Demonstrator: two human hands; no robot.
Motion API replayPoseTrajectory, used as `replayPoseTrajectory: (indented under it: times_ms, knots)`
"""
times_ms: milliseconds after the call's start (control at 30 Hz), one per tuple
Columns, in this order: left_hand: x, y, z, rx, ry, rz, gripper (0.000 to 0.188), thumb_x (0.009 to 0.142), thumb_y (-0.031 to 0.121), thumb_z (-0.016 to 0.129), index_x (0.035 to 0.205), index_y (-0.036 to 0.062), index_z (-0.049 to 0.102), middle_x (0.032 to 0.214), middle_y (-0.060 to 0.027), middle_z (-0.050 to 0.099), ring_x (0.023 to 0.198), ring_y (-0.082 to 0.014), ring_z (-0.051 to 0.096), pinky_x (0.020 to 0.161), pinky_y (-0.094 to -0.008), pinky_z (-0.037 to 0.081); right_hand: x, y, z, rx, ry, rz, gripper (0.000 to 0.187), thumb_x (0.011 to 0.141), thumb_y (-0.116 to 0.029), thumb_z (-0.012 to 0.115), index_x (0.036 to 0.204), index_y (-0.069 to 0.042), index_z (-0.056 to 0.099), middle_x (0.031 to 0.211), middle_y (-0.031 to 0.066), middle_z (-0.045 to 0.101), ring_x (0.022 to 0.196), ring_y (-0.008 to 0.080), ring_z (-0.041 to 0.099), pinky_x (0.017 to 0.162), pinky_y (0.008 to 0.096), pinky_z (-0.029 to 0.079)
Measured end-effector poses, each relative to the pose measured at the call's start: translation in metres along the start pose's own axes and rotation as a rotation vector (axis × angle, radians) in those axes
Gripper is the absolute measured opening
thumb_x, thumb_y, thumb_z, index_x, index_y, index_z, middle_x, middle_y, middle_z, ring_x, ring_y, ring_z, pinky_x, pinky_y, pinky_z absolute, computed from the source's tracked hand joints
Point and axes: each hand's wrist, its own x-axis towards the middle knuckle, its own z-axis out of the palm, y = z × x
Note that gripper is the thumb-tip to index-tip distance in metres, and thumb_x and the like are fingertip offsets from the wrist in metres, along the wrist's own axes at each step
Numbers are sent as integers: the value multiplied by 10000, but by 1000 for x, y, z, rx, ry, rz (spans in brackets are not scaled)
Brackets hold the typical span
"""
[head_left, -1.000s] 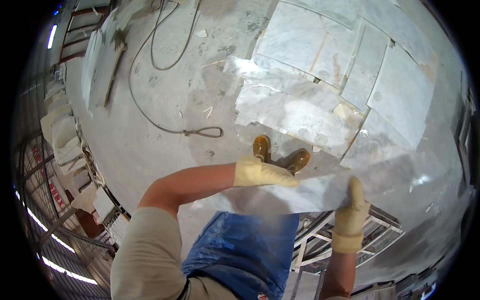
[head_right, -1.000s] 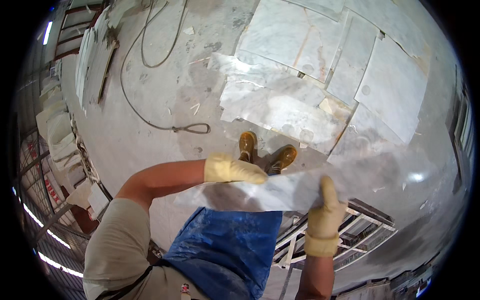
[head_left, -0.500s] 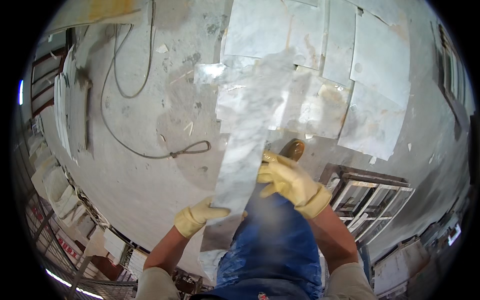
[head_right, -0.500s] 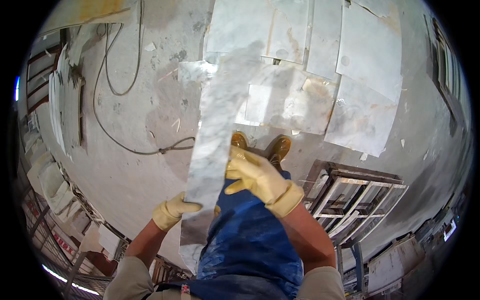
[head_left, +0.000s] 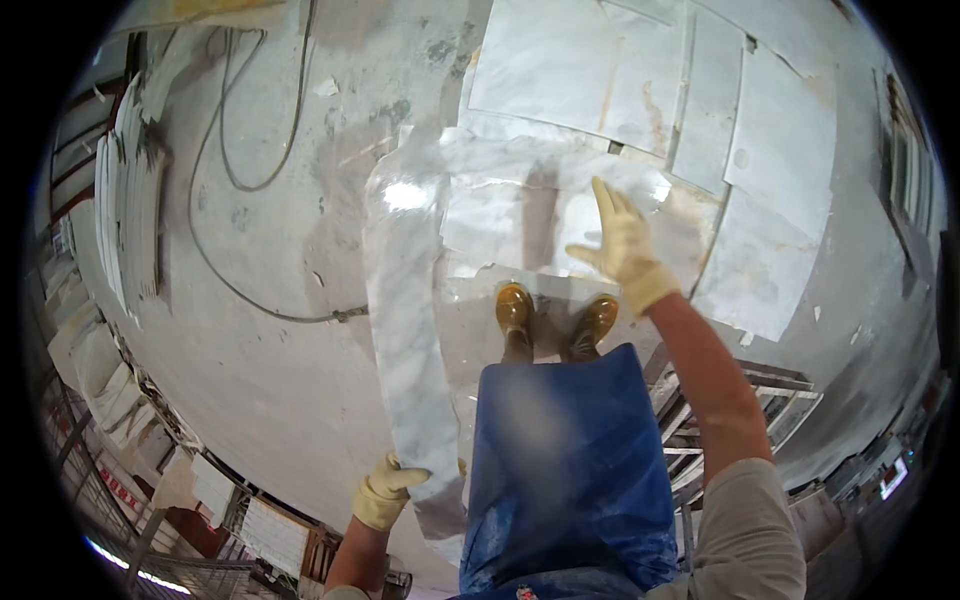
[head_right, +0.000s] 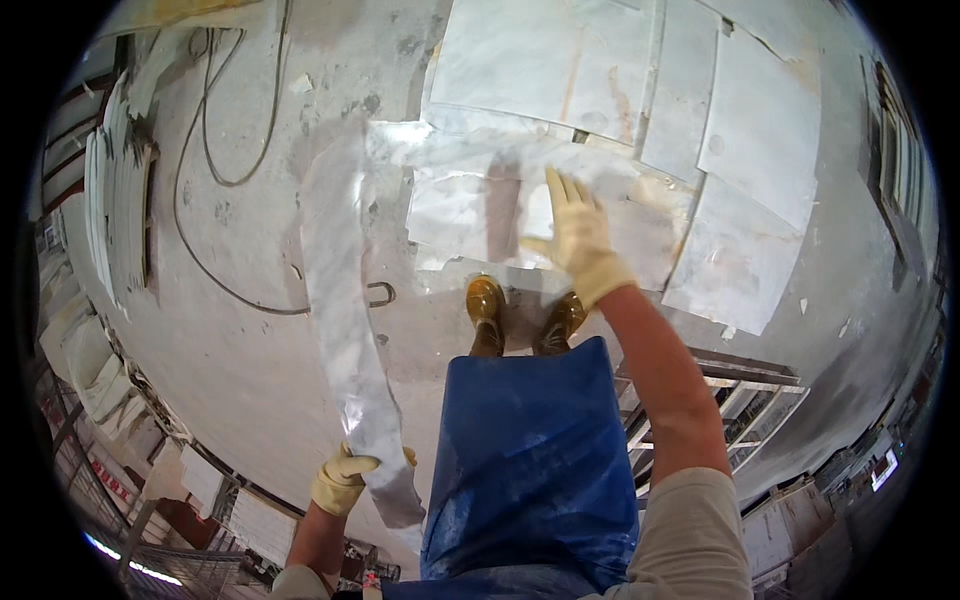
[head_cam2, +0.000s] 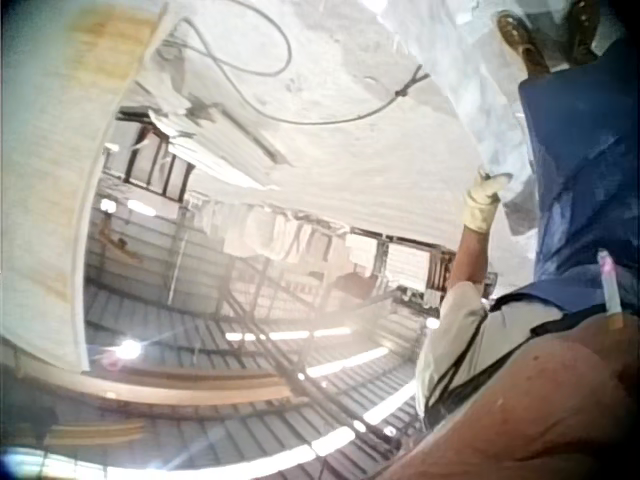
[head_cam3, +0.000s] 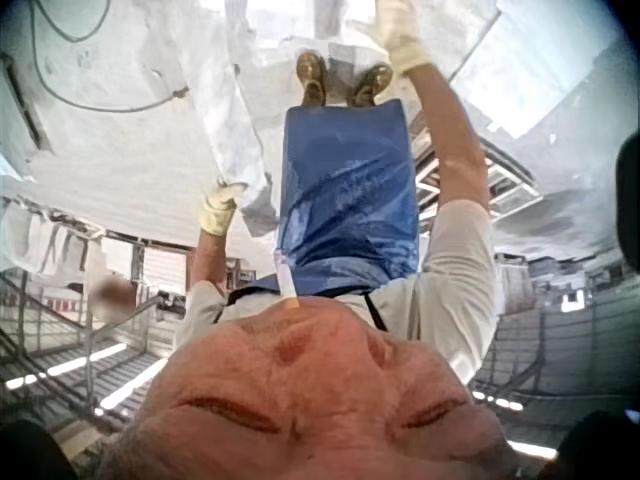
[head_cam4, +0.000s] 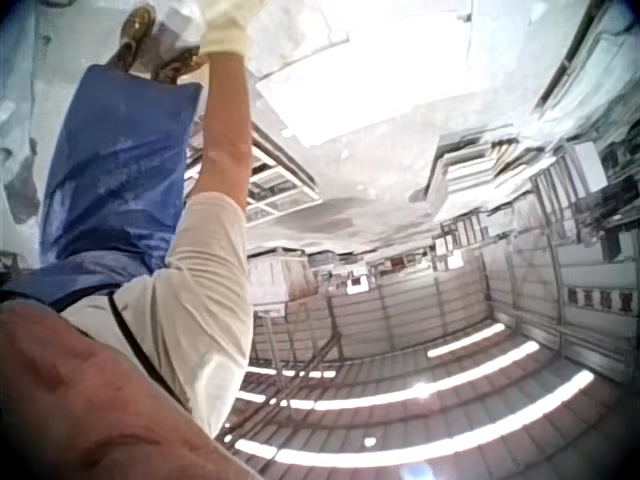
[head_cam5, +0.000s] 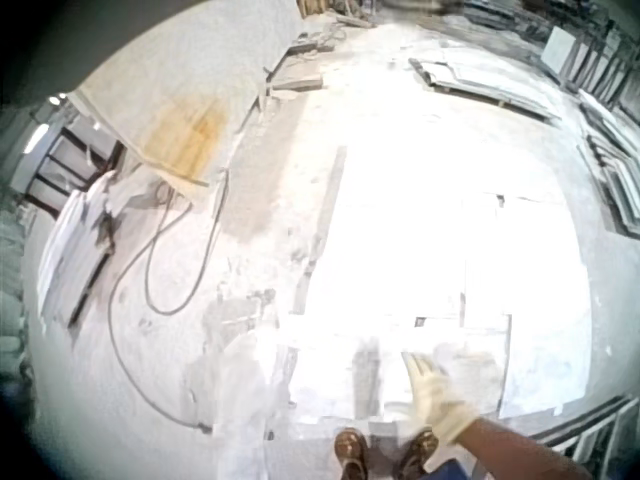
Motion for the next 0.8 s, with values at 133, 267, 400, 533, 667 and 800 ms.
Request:
replayPoseTrajectory:
  times_ms: [133, 267, 400, 533, 667, 800]
  knots:
    - [3, -8, 2, -78, 140, -2, 635, 713, 202, 745, 1245, -103, 578, 1070, -275, 695, 988, -393, 693, 917, -471, 547, 89, -8, 31, -354, -171, -113, 1092, 738, -423, 833, 1546, -7, 229, 1561, 201, 344, 1438, 372, 336, 1183, 479, 282]
    - [10, -26, -10, -161, 232, -23, 622, 698, 233, 753, 1184, -126, 605, 1033, -276, 702, 959, -385, 699, 901, -465, 557, 126, 6, 88, -455, -18, -213, 1069, 681, -465, 846, 1506, -34, 321, 1455, 163, 431, 1348, 337, 403, 1119, 466, 330]
    - [12, -36, -14, -231, 342, -27, 611, 690, 237, 762, 1154, -133, 617, 1016, -271, 704, 942, -376, 703, 889, -460, 565, 143, 26, 114, -497, -17, -249, 1086, 646, -434, 860, 1502, -34, 324, 1412, 155, 459, 1317, 310, 433, 1086, 424, 360]
    - [13, -37, -8, -261, 352, -41, 612, 705, 225, 770, 1181, -123, 609, 1032, -262, 705, 948, -371, 704, 888, -459, 567, 149, 33, 121, -563, -25, -238, 1062, 630, -425, 861, 1479, -37, 355, 1366, 123, 498, 1232, 280, 502, 997, 387, 437]
    - [15, -39, -5, -251, 280, -38, 609, 747, 192, 775, 1238, -117, 589, 1082, -260, 700, 987, -374, 701, 910, -467, 561, 131, 34, 96, -632, -152, -174, 1091, 664, -480, 837, 1502, -7, 325, 1411, 105, 484, 1222, 284, 514, 974, 360, 467]
    - [22, -33, 12, -134, 321, -66, 631, 666, 249, 787, 1150, -122, 622, 1004, -273, 705, 922, -386, 705, 867, -463, 572, 94, 74, 79, -611, -197, -119, 1051, 656, -414, 843, 1489, -21, 335, 1326, 93, 540, 1161, 263, 548, 930, 348, 486]
